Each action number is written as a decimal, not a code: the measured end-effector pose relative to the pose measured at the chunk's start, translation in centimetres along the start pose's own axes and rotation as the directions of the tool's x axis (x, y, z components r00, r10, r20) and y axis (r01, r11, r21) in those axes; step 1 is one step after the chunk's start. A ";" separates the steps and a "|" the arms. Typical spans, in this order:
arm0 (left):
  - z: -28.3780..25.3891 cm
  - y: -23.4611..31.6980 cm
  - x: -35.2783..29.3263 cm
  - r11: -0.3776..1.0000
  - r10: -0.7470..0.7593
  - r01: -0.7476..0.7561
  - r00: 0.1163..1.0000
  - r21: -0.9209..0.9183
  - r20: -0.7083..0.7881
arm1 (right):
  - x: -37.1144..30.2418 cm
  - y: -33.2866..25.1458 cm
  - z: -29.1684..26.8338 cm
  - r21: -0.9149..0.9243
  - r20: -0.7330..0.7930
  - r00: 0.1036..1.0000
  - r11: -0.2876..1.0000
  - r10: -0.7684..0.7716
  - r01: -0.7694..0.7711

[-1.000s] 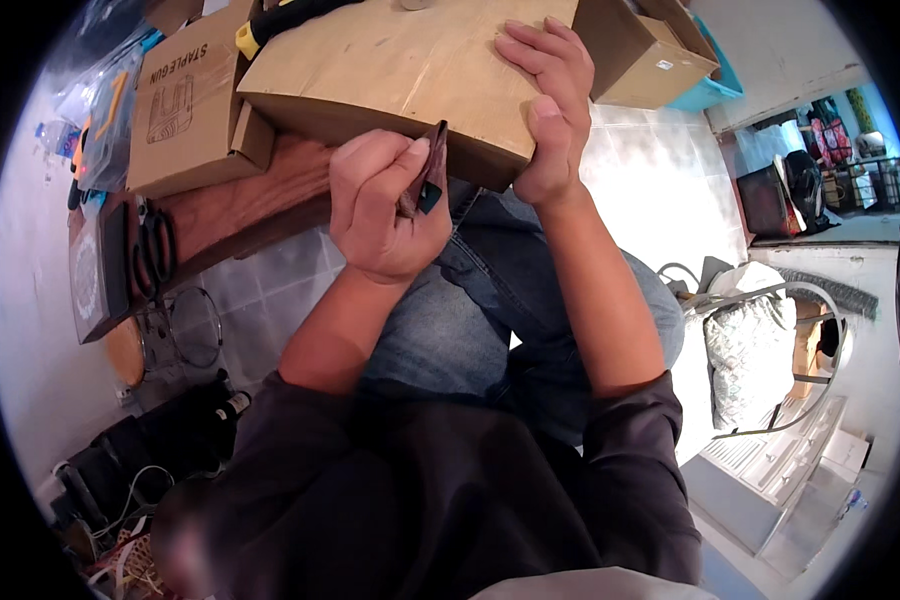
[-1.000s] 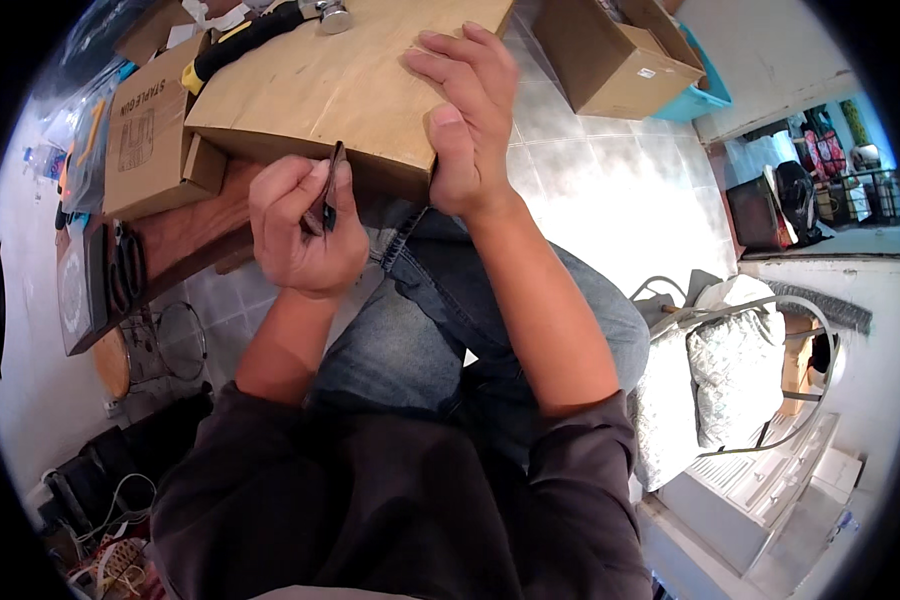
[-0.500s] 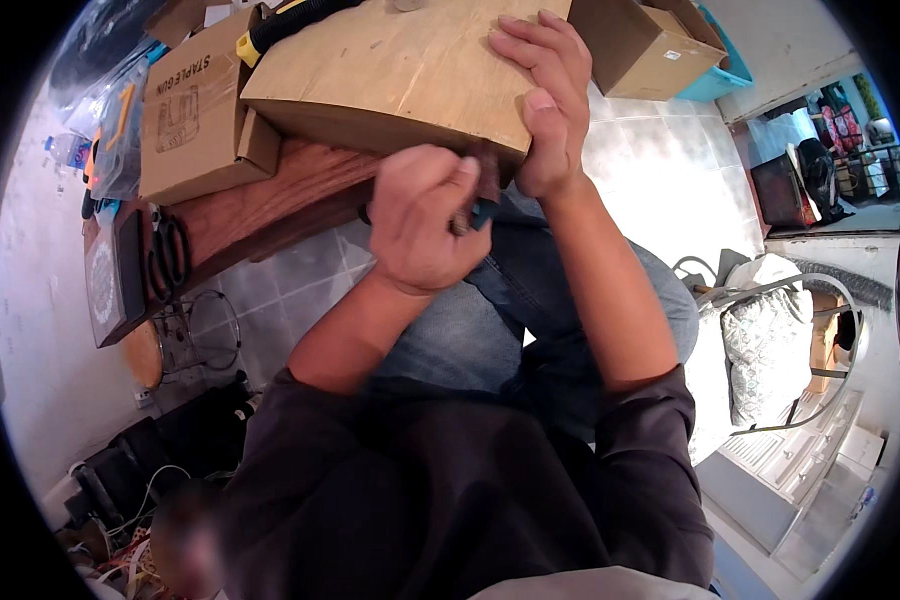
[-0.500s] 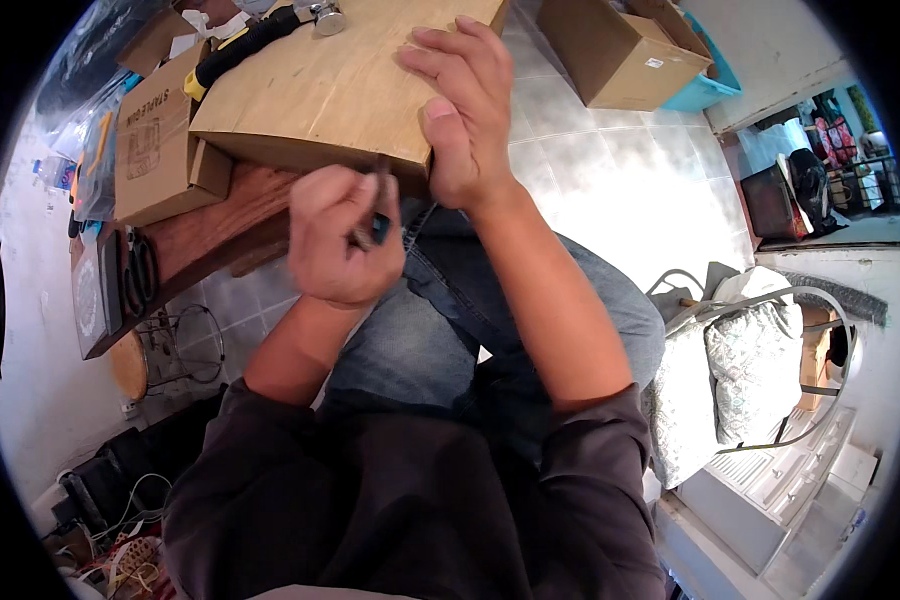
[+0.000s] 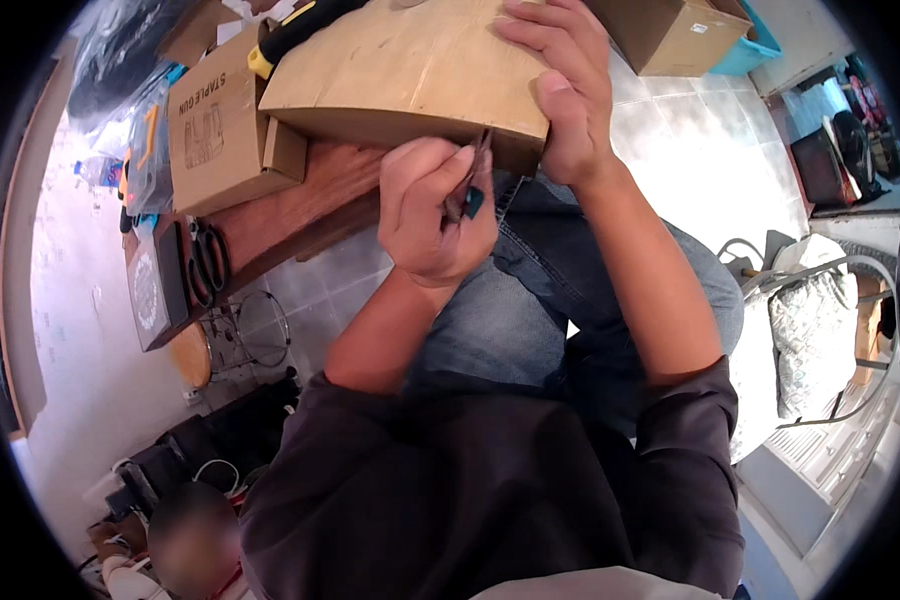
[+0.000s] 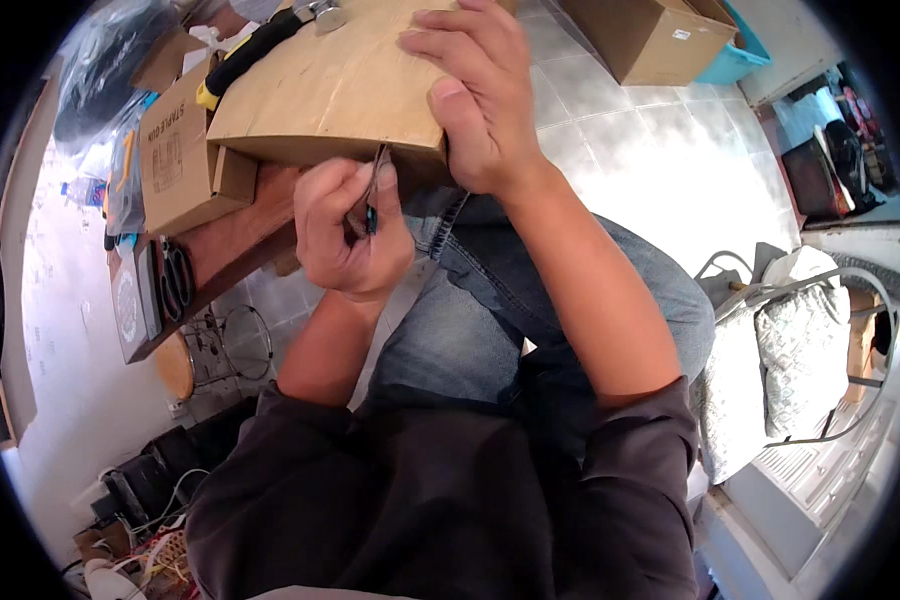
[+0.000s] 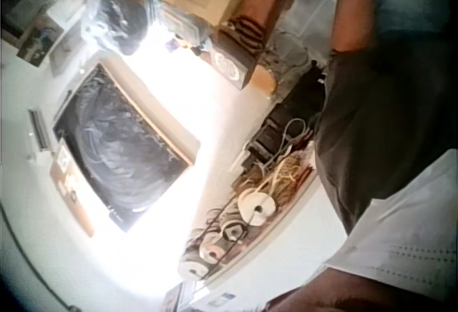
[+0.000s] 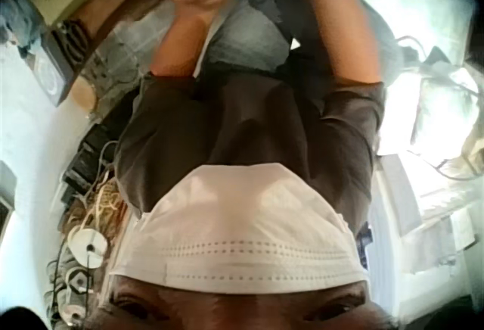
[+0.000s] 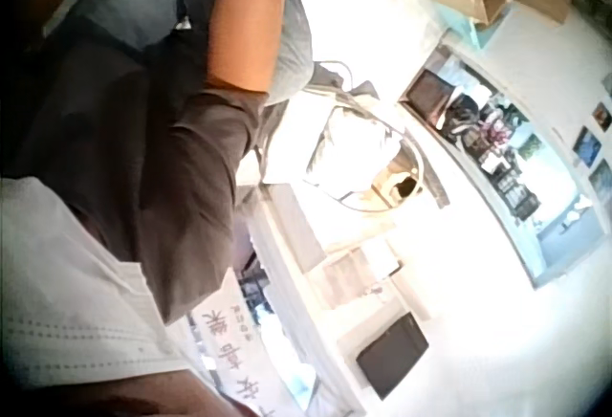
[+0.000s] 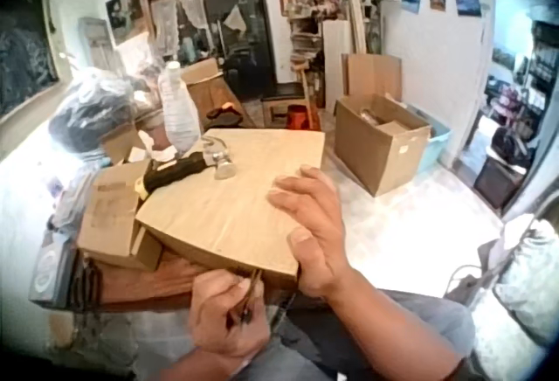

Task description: The person sands the edge of a piece of wood by hand using a piece of sandpaper, after having secured the wood to a table with a clamp.

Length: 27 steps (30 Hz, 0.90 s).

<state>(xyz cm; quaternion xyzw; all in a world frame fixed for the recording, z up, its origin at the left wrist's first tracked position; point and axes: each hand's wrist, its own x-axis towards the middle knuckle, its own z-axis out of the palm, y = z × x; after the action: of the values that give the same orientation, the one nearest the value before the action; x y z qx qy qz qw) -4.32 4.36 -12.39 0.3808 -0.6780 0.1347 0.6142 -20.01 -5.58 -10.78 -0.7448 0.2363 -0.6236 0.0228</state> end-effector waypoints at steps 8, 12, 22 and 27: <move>0.1 0.5 0.6 1.000 -0.019 0.018 0.999 -0.020 -0.033 | 0.4 -0.3 -0.1 0.008 0.013 1.000 1.000 -0.021 0.021; 0.1 0.3 0.9 0.998 0.062 -0.062 0.998 -0.001 -0.015 | -0.1 0.0 0.3 0.038 -0.053 0.997 0.997 -0.064 0.066; 0.3 -0.3 -1.2 0.998 0.057 -0.057 0.998 -0.007 -0.031 | 0.3 -0.9 -0.5 0.042 0.017 0.999 0.998 0.052 -0.052; 0.8 -0.3 -1.1 0.998 0.064 -0.064 0.996 0.001 -0.055 | -0.3 0.6 0.2 0.045 -0.052 0.997 0.998 -0.049 0.051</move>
<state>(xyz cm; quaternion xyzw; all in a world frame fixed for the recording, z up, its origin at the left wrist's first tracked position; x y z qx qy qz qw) -4.72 4.02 -13.72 0.3548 -0.6727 0.1647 0.6281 -20.06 -6.07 -11.33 -0.7335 0.2038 -0.6481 0.0184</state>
